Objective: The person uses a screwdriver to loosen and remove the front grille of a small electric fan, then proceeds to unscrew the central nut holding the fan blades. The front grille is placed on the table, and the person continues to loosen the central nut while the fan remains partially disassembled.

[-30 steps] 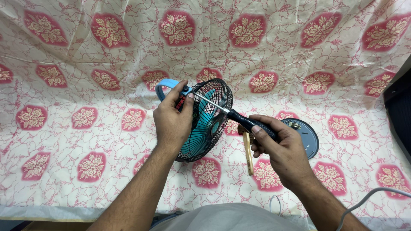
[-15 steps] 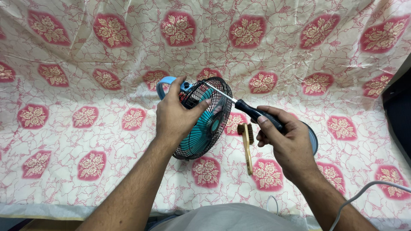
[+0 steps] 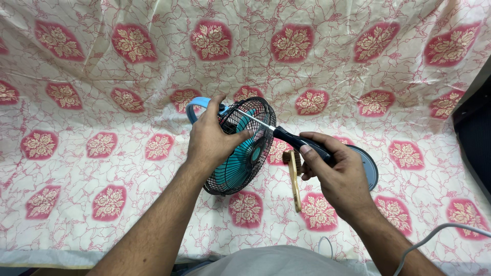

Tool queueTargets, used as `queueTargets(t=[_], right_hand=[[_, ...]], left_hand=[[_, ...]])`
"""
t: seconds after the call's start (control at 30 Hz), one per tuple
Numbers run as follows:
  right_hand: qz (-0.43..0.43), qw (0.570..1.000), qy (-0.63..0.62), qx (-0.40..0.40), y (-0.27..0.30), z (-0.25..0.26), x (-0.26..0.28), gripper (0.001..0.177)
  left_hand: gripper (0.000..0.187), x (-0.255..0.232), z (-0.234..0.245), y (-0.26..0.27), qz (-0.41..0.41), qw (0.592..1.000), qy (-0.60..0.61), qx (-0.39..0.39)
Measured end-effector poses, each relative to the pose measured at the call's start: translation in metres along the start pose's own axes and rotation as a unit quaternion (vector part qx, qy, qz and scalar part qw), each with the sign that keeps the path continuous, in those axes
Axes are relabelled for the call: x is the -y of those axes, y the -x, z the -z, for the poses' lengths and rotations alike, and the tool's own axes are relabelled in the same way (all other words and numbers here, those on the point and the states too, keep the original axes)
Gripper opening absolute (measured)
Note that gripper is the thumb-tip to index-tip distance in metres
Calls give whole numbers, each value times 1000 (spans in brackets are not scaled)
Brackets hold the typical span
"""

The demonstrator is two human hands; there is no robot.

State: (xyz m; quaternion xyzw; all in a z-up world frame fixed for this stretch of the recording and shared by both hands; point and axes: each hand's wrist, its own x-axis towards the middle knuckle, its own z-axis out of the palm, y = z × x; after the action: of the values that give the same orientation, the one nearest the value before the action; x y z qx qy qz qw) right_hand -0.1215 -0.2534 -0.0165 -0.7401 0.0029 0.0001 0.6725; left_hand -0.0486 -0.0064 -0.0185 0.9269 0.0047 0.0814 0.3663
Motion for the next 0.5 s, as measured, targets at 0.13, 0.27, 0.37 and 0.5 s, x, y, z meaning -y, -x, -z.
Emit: queueTargets(t=[0.13,0.27,0.37,0.5], right_hand=[[6,1000,2,-14,-3,5,-1,38],[8,999,-48,-23,-9,13,-1,36],[11,997,-70,-23,-10,15,0,35],[20,999,1,-30,-6,7,4,33]], left_hand=[[93,0,4,-4,-1,1000,-4,16],[85,4,20,-12,-62,997,22,32],[81,6,32,-19,-15,992,36,121],[79,4,34,-23,-45,987,50,146]])
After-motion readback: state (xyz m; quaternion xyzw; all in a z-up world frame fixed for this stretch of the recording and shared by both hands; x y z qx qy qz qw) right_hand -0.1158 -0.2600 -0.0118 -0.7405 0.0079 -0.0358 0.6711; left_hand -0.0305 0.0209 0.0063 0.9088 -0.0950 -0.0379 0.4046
